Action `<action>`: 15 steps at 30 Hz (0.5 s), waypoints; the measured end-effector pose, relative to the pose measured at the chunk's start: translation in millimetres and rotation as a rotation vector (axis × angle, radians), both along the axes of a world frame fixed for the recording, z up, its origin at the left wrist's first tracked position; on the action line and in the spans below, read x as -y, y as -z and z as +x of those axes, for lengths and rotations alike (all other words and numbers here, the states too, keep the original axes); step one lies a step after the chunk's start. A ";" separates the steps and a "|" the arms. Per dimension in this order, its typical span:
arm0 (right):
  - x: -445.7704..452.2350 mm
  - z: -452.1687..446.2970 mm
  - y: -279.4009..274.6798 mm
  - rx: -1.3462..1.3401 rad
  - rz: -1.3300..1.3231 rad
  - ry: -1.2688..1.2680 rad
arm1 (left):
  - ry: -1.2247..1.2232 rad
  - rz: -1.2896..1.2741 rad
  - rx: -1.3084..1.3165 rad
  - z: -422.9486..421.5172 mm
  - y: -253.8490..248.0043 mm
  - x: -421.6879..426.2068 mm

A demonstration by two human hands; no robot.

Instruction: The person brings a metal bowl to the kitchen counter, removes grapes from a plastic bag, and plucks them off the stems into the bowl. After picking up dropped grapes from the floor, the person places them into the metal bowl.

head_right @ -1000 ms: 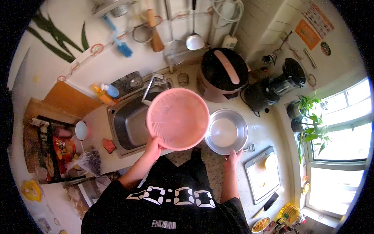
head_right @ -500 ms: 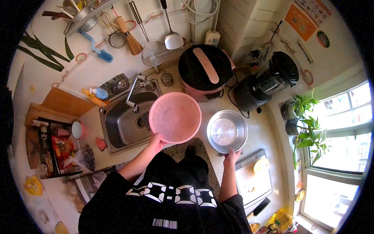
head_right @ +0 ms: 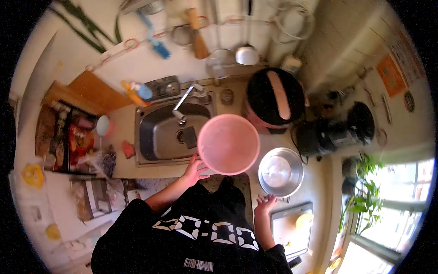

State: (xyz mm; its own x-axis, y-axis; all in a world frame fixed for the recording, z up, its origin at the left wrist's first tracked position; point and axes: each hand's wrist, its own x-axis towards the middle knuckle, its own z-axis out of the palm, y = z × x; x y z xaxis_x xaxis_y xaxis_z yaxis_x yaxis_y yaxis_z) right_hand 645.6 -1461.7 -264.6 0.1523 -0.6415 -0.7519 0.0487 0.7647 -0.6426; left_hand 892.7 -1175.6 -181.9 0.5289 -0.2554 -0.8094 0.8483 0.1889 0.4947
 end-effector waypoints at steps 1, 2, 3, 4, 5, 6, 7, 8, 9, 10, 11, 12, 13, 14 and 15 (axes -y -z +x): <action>-16.1 4.6 3.3 -0.085 0.003 -0.052 | -0.039 0.002 0.019 -3.8 3.9 -17.2; -28.3 3.9 11.1 -0.083 0.028 -0.176 | -0.083 0.004 0.041 -6.6 5.7 -35.6; -39.5 6.0 18.7 -0.082 0.055 -0.303 | -0.130 0.009 0.063 -9.1 6.6 -56.1; -49.8 15.2 20.9 -0.004 0.081 -0.483 | -0.201 0.013 0.061 -11.8 9.8 -78.4; -59.8 25.9 23.8 0.075 0.107 -0.661 | -0.288 0.029 0.081 -11.9 13.5 -102.8; -70.9 36.6 24.7 0.153 0.136 -0.835 | -0.372 0.044 0.099 -13.8 20.6 -129.4; -83.6 50.3 17.2 0.163 0.140 -0.919 | -0.456 0.059 0.113 -19.1 26.8 -155.5; -101.6 73.0 -5.3 0.176 0.144 -1.002 | -0.525 0.083 0.138 -21.5 30.8 -182.6; -123.9 98.0 -33.8 0.191 0.146 -1.083 | -0.597 0.101 0.164 -23.7 28.5 -211.2; -146.3 119.0 -59.4 0.178 0.107 -1.169 | -0.664 0.118 0.190 -25.3 26.5 -241.0; -164.9 132.9 -57.9 0.208 0.097 -1.233 | -0.730 0.134 0.215 -26.0 24.6 -269.3; -184.1 145.3 -53.3 0.239 0.085 -1.295 | -0.760 0.218 0.225 -24.4 16.0 -295.4; -205.1 158.7 -52.8 0.270 0.072 -1.354 | -0.783 0.293 0.296 -22.8 15.9 -324.4; -227.8 170.8 -52.1 0.325 0.049 -1.423 | -0.802 0.370 0.363 -22.9 16.1 -354.5; -251.4 185.2 -53.5 0.331 0.037 -1.493 | -0.817 0.452 0.427 -22.0 18.7 -384.8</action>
State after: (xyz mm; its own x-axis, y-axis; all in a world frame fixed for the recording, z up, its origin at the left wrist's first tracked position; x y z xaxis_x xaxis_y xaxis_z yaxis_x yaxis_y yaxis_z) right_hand 830.8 -1210.3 -211.1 0.7807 0.2625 -0.5671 -0.6231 0.2584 -0.7382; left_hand 870.6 -790.9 -200.5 0.6709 0.5939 -0.4440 0.2808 0.3507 0.8934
